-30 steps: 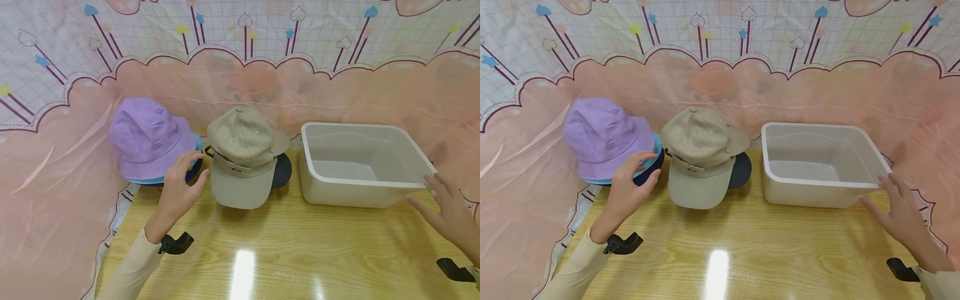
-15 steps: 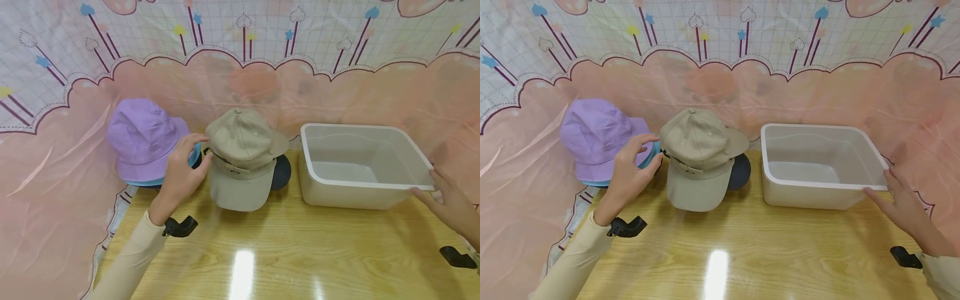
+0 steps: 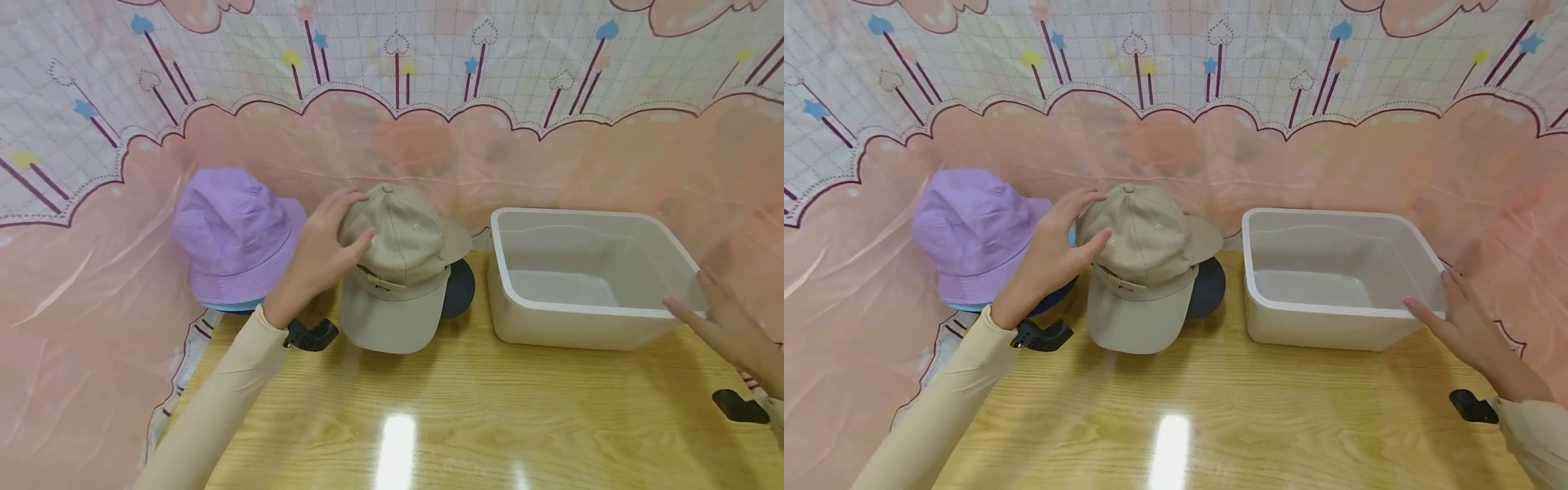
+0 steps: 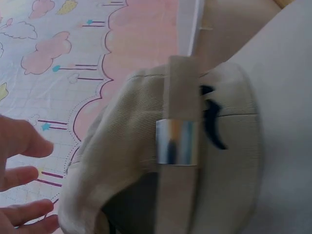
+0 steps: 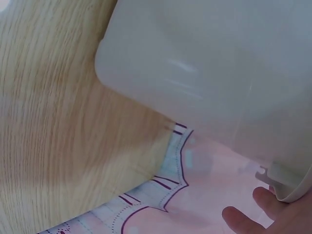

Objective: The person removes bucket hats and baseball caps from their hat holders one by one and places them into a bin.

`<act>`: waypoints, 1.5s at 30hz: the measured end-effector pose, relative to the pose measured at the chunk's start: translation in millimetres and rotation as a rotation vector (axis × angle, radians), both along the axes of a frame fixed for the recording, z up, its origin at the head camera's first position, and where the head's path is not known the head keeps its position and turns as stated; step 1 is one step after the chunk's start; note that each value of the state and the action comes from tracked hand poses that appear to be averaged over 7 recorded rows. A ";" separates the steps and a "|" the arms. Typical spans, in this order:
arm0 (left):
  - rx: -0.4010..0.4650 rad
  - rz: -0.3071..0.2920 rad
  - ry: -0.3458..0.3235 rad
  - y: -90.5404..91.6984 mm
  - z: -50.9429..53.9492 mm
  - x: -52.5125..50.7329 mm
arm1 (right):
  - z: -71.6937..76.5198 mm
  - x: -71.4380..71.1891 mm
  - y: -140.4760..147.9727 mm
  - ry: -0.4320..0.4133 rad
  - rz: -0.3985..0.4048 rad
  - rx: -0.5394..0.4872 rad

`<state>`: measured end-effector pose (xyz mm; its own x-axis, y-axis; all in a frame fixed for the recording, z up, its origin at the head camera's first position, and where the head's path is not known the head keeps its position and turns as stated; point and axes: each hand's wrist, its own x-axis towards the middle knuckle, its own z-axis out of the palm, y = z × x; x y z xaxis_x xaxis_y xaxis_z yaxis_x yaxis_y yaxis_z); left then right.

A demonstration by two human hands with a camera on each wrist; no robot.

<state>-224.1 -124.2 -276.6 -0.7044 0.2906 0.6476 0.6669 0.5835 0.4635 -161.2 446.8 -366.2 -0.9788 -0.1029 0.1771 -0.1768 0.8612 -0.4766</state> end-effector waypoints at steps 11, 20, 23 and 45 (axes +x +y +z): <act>-0.169 -0.048 -0.154 18.2 21.9 -16.1 | 1.7 2.4 -4.2 -0.037 -0.016 -0.015; -0.298 -0.068 -0.219 26.6 33.2 -32.6 | 2.1 2.2 -5.4 -0.072 -0.018 -0.001; -0.350 -0.060 -0.276 29.1 34.7 -37.4 | 1.9 3.8 -4.8 -0.098 -0.036 0.011; -0.223 -0.055 -0.264 35.3 44.3 -50.2 | 2.6 8.6 -1.8 -0.126 -0.030 -0.007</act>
